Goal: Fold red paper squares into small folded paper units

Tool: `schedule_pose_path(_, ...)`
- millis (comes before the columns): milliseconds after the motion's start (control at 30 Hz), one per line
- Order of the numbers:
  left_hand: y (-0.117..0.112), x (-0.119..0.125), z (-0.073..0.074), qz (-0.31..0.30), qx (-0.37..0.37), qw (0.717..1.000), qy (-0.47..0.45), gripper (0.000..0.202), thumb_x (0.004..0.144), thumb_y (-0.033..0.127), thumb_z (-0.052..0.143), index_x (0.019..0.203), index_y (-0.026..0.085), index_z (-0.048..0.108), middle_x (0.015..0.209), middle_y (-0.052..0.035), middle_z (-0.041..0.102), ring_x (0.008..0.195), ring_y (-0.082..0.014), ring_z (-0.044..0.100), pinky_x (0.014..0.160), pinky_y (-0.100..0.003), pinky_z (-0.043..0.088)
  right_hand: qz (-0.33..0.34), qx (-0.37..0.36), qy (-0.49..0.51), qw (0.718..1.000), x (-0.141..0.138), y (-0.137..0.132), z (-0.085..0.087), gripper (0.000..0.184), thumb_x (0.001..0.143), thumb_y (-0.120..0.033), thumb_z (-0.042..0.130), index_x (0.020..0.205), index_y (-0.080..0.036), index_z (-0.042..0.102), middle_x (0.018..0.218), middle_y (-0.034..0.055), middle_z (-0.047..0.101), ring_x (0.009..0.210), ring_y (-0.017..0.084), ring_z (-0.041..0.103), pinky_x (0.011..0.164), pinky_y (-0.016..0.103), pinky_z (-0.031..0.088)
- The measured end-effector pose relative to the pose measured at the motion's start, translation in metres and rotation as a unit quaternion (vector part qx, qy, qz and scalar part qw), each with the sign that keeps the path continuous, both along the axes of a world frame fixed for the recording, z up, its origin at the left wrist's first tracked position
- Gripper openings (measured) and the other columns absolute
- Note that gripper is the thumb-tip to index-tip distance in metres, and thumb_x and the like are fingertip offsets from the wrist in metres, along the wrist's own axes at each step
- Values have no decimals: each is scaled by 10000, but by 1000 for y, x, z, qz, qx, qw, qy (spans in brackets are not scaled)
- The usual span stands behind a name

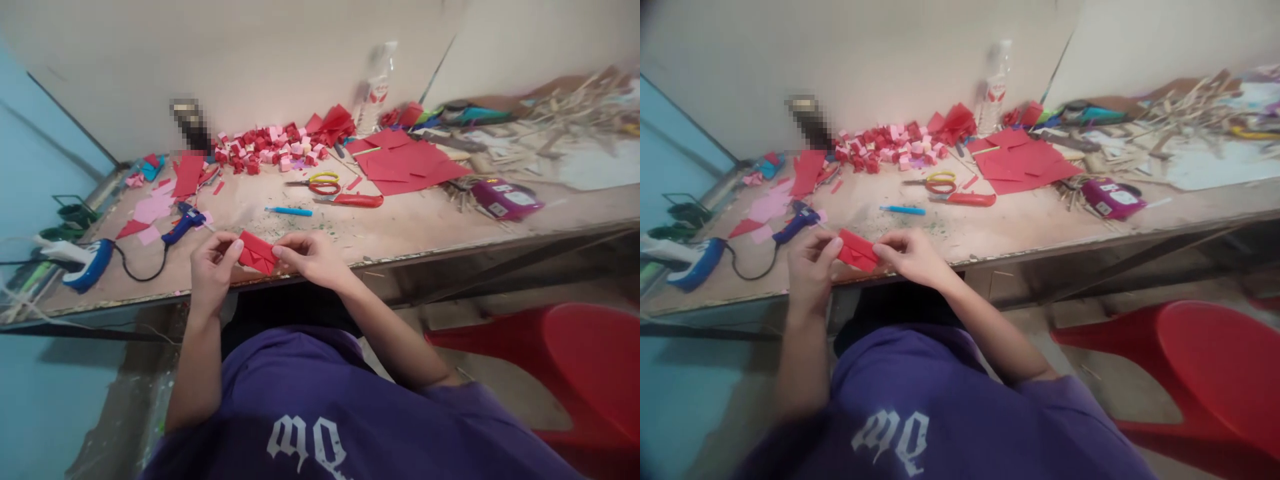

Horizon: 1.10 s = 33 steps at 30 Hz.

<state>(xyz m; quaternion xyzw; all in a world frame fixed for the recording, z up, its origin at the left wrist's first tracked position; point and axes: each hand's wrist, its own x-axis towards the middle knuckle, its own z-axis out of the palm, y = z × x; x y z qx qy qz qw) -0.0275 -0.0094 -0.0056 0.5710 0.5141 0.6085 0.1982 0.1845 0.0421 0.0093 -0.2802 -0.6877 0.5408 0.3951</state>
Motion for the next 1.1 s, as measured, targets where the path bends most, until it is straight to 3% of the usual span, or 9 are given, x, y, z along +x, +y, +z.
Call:
schedule_pose_path(133,-1,-3,-1,-50,-26,998,23,139,948,350,773,893,222,777,828,-20,779,761,-174,720,731,-265,585,24,19,-17,999,-2,2,-1,297,940,-416,763,902,-131,841,826,46,801,720,160,671,682,265,508)
schedule_pose_path(300,-3,0,4,-74,-53,996,23,161,923,366,782,873,212,781,824,-34,795,761,-193,737,726,-284,606,14,56,-50,997,-1,2,-3,318,950,-381,715,781,-131,815,697,21,720,646,139,570,607,260,420)
schedule_pose_path(433,-1,4,10,-118,-82,989,24,201,904,399,816,902,198,816,875,-54,823,800,-200,760,742,-277,611,41,62,-70,995,1,1,-2,265,936,-320,699,797,-129,820,710,29,734,665,147,599,643,269,447)
schedule_pose_path(533,1,5,11,-131,-95,987,15,221,872,387,838,797,181,810,764,-39,793,689,-170,712,670,-251,571,54,81,-89,991,0,0,-1,245,940,-289,678,804,-137,813,735,28,751,683,147,616,663,267,455)
schedule_pose_path(833,1,7,6,-43,-52,997,-40,185,833,323,813,723,176,798,680,-21,751,624,-150,662,618,-231,523,16,90,-124,988,-1,-2,0,294,984,-321,657,791,-142,787,698,35,733,641,149,624,640,275,466)
schedule_pose_path(967,2,9,7,3,-24,999,-48,192,825,329,804,709,176,795,668,-17,742,630,-149,662,613,-228,526,23,27,-83,996,0,-3,-1,294,980,-353,680,799,-151,795,749,65,799,672,178,718,694,297,550)
schedule_pose_path(1100,2,9,8,-10,-28,998,-60,195,851,325,793,728,173,799,691,-15,752,647,-139,671,630,-218,537,-16,-20,-43,999,1,-1,0,274,914,-401,770,791,-157,801,697,43,773,619,160,685,625,273,523)
